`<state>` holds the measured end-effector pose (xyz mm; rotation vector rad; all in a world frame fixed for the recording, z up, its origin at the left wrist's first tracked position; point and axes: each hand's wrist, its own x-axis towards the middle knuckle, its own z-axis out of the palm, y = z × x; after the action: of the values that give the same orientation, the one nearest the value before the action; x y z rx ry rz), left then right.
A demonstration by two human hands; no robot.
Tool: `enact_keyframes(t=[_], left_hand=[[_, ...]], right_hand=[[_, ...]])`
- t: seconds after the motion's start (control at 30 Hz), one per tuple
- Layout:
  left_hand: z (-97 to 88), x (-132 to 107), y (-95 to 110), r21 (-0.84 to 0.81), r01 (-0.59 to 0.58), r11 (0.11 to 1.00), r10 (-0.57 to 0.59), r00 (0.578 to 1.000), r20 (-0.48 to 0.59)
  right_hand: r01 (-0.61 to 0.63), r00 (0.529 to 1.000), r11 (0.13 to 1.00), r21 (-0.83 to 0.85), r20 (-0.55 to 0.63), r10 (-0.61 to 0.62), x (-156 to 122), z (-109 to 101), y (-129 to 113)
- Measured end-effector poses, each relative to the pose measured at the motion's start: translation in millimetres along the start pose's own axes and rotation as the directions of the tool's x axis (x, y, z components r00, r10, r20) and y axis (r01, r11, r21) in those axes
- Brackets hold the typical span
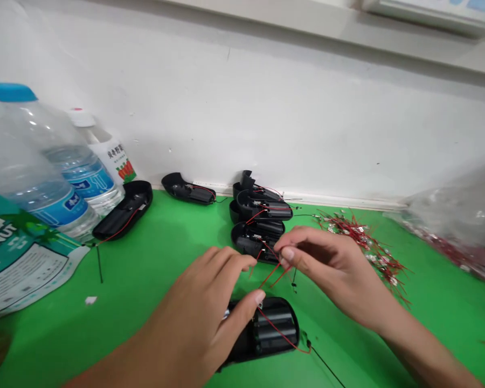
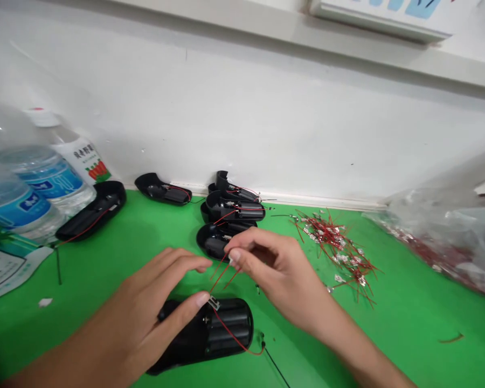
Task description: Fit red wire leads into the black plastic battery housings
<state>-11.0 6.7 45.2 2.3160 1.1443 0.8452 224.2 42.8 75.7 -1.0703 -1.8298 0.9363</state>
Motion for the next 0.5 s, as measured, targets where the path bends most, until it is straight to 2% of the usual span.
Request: enact_keyframes(t=[0.1, 0.17, 0.37, 0.5], left_hand=[[2.0, 2.6, -2.4, -0.078, -0.001, 0.997, 0.002, 1.0, 0.005], [2.8, 4.8, -4.0, -0.065, -0.031, 0.997, 0.032, 0.999, 0.008], [1.4, 7.3, -9.0, 0.052, -0.017, 0.998, 0.018, 0.999, -0.032], [2.6, 5.7, -12.2, 0.051, -0.05, 0.997, 0.054, 0.996, -0.078]], right_hand=[[-0.082, 0.992, 0.987, 0.137, 0.107, 0.067, -1.6, 11.2, 1.8], [-0.141, 0.982, 0.969, 0.201, 0.152, 0.111, -1.9, 14.8, 6.9], [-0.16, 0.982, 0.965, 0.21, 0.131, 0.134, -0.1, 16.5, 27.1], [-0.114, 0.991, 0.981, 0.158, 0.092, 0.1, -2.5, 19.6, 26.0]])
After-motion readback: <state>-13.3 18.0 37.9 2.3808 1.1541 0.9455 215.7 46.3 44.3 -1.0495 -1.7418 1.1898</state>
